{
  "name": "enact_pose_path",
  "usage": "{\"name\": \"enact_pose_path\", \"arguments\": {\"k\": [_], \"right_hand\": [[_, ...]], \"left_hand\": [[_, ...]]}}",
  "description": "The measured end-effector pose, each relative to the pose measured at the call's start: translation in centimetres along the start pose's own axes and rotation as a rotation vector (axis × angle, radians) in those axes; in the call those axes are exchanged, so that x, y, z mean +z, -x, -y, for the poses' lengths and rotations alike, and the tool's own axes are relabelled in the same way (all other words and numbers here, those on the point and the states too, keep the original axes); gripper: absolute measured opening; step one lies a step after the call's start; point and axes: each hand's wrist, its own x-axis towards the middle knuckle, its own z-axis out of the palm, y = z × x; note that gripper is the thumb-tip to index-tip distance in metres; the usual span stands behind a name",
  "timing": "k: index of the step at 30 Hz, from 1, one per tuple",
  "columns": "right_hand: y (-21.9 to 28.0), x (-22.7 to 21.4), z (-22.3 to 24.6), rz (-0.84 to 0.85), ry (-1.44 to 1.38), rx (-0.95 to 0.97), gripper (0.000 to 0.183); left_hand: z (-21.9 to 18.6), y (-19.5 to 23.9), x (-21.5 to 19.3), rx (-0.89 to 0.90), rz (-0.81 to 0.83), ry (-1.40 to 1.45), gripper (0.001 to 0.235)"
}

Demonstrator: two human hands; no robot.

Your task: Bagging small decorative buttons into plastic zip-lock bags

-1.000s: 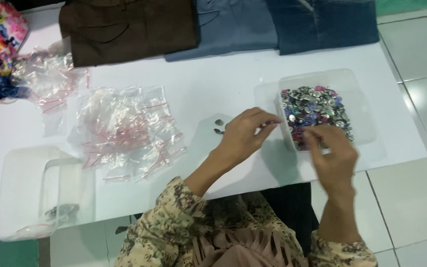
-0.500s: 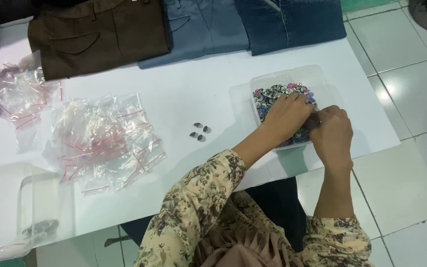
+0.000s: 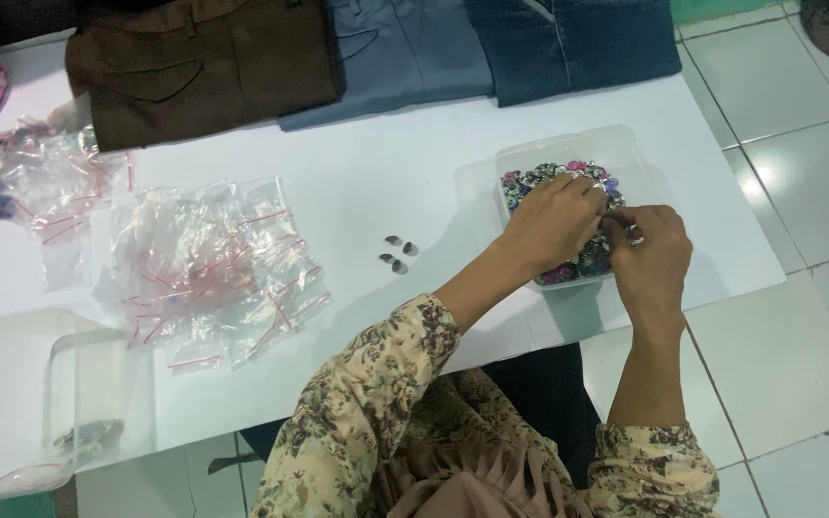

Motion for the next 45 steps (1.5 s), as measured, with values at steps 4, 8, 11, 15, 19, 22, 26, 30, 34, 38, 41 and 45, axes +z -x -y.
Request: {"name": "enact_pose_path", "arguments": {"k": [4, 8, 11, 15, 19, 22, 26, 30, 34, 38, 41, 45], "right_hand": [[0.3, -1.0, 3.9, -0.047, -0.146, -0.014, 0.013], [0.8, -1.8, 9.4, -0.051, -0.339, -0.088, 0.012], [1.8, -0.7, 12.7, 0.003, -0.418, -0.172, 0.011], [4.4, 3.1, 16.8, 0.126, -0.503, -0.194, 0.013], [5.5, 6.2, 18.8, 0.247, -0.533, -0.143, 0.011], [5.9, 8.4, 18.7, 0.332, -0.528, -0.085, 0.008], [5.8, 9.1, 18.7, 0.381, -0.497, -0.061, 0.008], [5.7, 9.1, 18.9, 0.389, -0.5, -0.046, 0.009], [5.6, 7.4, 18.5, 0.352, -0.45, -0.103, 0.012], [5.0, 2.7, 18.3, 0.232, -0.497, -0.151, 0.014], [4.0, -0.5, 15.5, 0.141, -0.485, -0.159, 0.016], [2.2, -3.1, 8.9, 0.057, -0.246, -0.145, 0.011]], "left_hand": [[-0.2, 1.9, -5.2, -0.038, -0.09, 0.207, 0.013], [0.1, 6.6, -12.5, -0.179, -0.177, 0.377, 0.014], [1.6, 11.2, -16.3, -0.276, -0.216, 0.343, 0.014], [3.3, 17.3, -17.8, -0.516, -0.123, 0.311, 0.02], [5.0, 20.7, -16.7, -0.658, -0.101, 0.245, 0.016], [6.1, 22.2, -15.7, -0.764, -0.057, 0.238, 0.018], [6.0, 22.3, -15.6, -0.742, -0.071, 0.195, 0.015], [6.1, 22.2, -15.4, -0.693, -0.062, 0.127, 0.014], [5.4, 20.8, -15.6, -0.629, -0.098, 0.05, 0.012], [3.3, 16.8, -15.3, -0.502, -0.208, 0.087, 0.011], [2.0, 13.0, -13.7, -0.362, -0.234, 0.178, 0.01], [0.7, 8.5, -9.1, -0.166, -0.223, 0.239, 0.01]]}}
